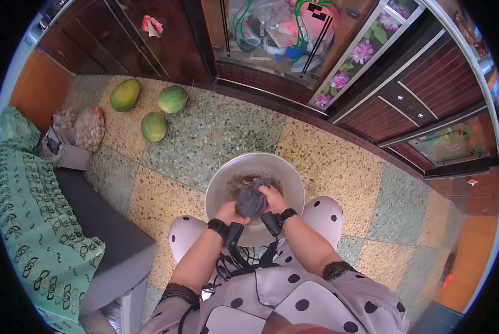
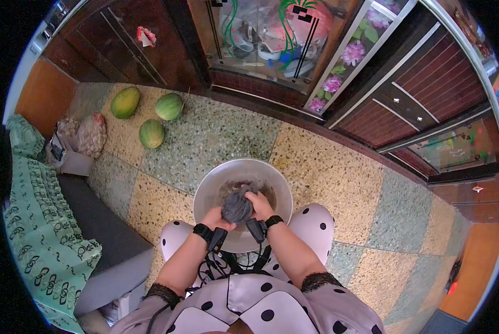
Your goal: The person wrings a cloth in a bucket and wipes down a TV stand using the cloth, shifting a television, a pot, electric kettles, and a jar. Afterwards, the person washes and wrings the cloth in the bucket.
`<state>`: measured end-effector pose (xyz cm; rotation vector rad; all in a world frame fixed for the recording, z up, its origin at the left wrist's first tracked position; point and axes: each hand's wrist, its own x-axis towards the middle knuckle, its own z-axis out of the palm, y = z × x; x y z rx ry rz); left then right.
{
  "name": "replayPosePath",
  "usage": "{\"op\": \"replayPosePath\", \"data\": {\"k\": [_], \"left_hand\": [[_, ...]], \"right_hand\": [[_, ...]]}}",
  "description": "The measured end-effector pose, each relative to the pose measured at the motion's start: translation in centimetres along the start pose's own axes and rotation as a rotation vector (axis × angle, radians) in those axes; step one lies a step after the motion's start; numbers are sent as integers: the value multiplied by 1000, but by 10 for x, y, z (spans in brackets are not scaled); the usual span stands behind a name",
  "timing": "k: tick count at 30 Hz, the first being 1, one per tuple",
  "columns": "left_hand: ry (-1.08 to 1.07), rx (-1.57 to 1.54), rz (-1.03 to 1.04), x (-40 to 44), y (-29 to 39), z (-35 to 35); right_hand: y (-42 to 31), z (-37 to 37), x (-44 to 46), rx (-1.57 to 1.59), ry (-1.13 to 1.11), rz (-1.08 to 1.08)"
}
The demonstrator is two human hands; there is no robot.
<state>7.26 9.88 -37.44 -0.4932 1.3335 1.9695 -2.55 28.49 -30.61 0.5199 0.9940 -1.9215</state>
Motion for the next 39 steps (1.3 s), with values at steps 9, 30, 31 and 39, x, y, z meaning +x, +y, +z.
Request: {"op": "replayPosePath", "data": {"k": [9,30,31,39], "left_hand": [[74,-812,-150,-29,83,58],[560,-294,91,-46,83,84],[603,-208,96,-40,74,80],[639,313,54,-36,59,74]], "right_hand": [[5,48,-36,-1017,162,-690],[25,40,-17,-989,208,-486],[30,34,-13,-916,184,-413],[41,28,-17,-534,175,-214]]}}
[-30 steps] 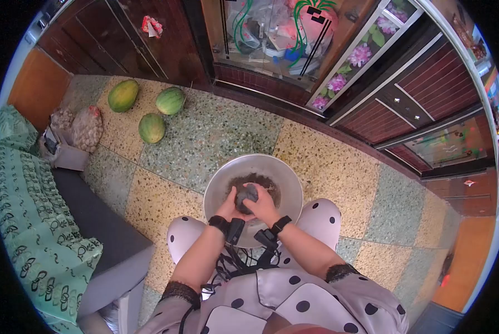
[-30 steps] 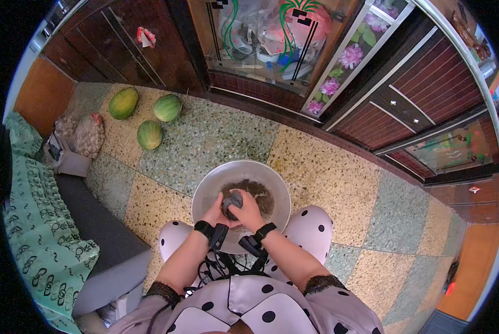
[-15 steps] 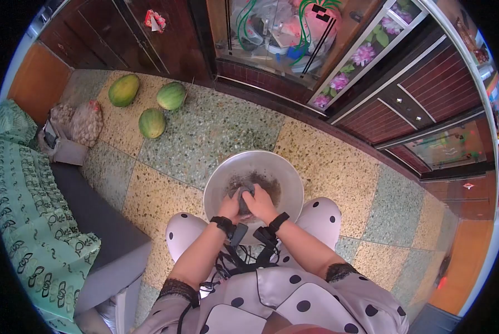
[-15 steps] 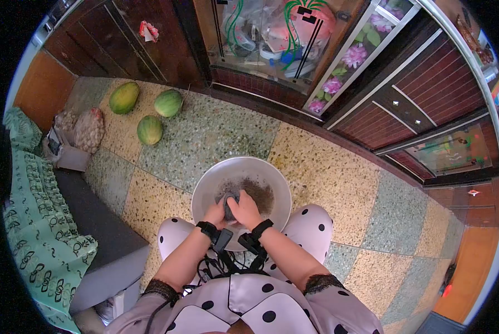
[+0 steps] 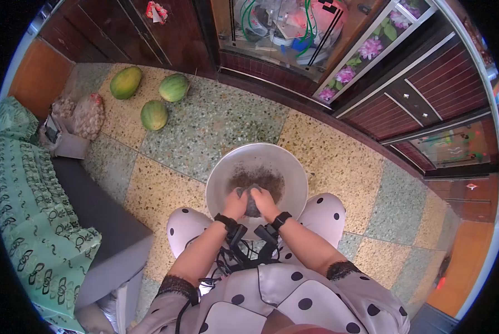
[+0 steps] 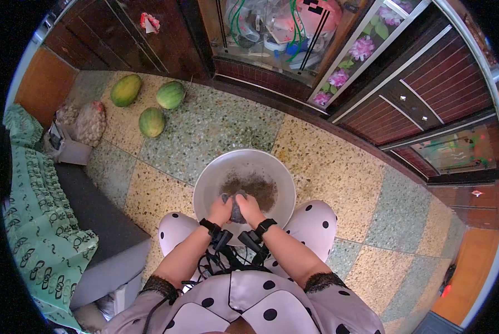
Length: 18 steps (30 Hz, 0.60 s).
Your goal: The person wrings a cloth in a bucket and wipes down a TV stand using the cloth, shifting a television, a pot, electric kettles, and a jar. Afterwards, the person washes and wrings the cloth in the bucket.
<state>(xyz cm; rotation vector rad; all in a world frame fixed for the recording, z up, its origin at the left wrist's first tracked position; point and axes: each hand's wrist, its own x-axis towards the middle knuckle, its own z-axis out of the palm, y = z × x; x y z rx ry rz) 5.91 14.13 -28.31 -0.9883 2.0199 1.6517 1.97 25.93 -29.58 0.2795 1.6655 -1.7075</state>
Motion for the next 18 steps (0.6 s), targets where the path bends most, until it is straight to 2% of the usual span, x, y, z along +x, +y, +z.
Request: {"op": "replayPosePath", "data": {"k": [1,5,7,11,13,18], "left_hand": [[6,59,62,-1,2,0],[0,138,48,-1,-1,1],[53,243,190,5,-11,4],[-24,233,170,-4,0,0],[-3,290,257,-5,2,0],[-25,257,312,-13,12,-3]], "right_hand": [[1,0,-1,60,-3,23],[2,1,-5,211,-12,131],[2,-1,-6,213,-16,163],[6,-3,-6,258,-32,188],[3,-5,-9,281,-54,211],[2,-9,-11,326,-99,243]]}}
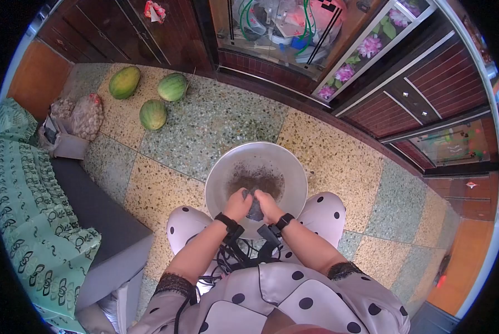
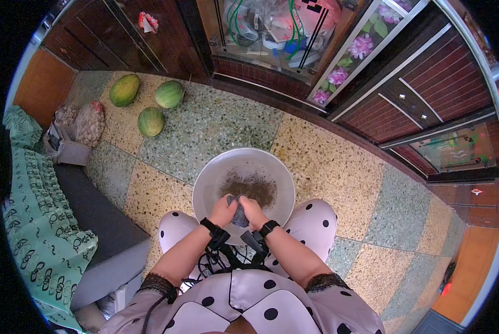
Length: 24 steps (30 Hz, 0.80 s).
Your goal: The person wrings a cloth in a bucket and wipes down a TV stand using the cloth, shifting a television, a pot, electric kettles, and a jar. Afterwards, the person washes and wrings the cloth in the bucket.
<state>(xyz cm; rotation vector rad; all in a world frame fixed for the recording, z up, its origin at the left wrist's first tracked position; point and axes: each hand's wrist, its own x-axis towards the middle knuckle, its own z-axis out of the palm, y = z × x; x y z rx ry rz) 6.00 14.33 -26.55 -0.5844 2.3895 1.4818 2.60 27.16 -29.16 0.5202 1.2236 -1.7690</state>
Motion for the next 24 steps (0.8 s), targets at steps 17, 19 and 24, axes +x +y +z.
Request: {"op": "replayPosePath", "data": {"k": [17,19,24], "left_hand": [[-86,-394,-131,1,20,-42],[-63,-467,-11,0,23,-68],[189,-593,-21,24,-7,-108]], "right_hand": [[-56,-22,-23,-933,344,-795],[-93,-15,-57,-1040,437,-756],[-116,-45,-62,-1228,766,-565]]}}
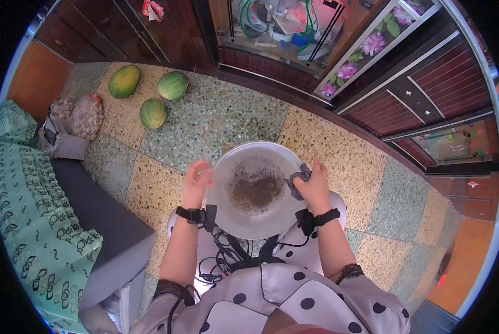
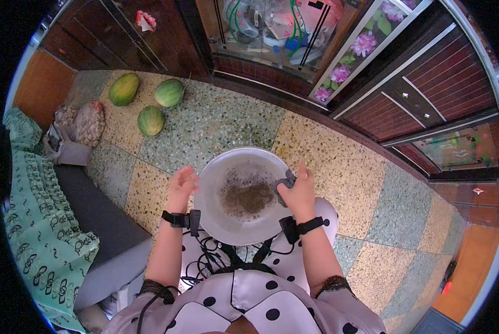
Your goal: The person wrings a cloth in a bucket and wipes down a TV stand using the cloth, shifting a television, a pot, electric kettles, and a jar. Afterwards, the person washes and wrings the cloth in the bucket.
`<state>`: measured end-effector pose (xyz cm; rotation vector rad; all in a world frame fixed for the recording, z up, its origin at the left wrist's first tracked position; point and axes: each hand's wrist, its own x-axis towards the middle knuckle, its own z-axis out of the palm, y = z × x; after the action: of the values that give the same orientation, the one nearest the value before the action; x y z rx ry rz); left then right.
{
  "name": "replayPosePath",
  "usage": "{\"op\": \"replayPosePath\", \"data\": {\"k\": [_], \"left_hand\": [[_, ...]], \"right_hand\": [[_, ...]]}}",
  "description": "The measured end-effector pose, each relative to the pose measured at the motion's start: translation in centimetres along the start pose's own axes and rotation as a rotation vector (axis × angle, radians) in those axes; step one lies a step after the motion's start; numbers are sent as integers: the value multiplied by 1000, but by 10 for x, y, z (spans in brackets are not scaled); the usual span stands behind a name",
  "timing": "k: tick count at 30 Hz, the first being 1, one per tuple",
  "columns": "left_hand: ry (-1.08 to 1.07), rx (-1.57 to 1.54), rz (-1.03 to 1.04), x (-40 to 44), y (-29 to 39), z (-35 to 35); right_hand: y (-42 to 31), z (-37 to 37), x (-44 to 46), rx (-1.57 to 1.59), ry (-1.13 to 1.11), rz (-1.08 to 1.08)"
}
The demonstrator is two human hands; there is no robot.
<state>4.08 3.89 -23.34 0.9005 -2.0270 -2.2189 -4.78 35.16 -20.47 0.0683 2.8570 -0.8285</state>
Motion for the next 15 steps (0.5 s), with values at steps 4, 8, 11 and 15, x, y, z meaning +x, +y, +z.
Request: {"op": "replayPosePath", "data": {"k": [4,8,11,15], "left_hand": [[178,114,70,15,-13,-17],[111,634,78,26,-38,-23],[-61,761,16,27,-50,-23],[-221,430,-260,34,-52,-25]], "right_hand": [[-1,-1,13,-83,-255,131],[-8,-5,21,-199,-314,122],[-7,-7,22,-259,-354,114],[-14,-7,19,-319,-353,120]]}}
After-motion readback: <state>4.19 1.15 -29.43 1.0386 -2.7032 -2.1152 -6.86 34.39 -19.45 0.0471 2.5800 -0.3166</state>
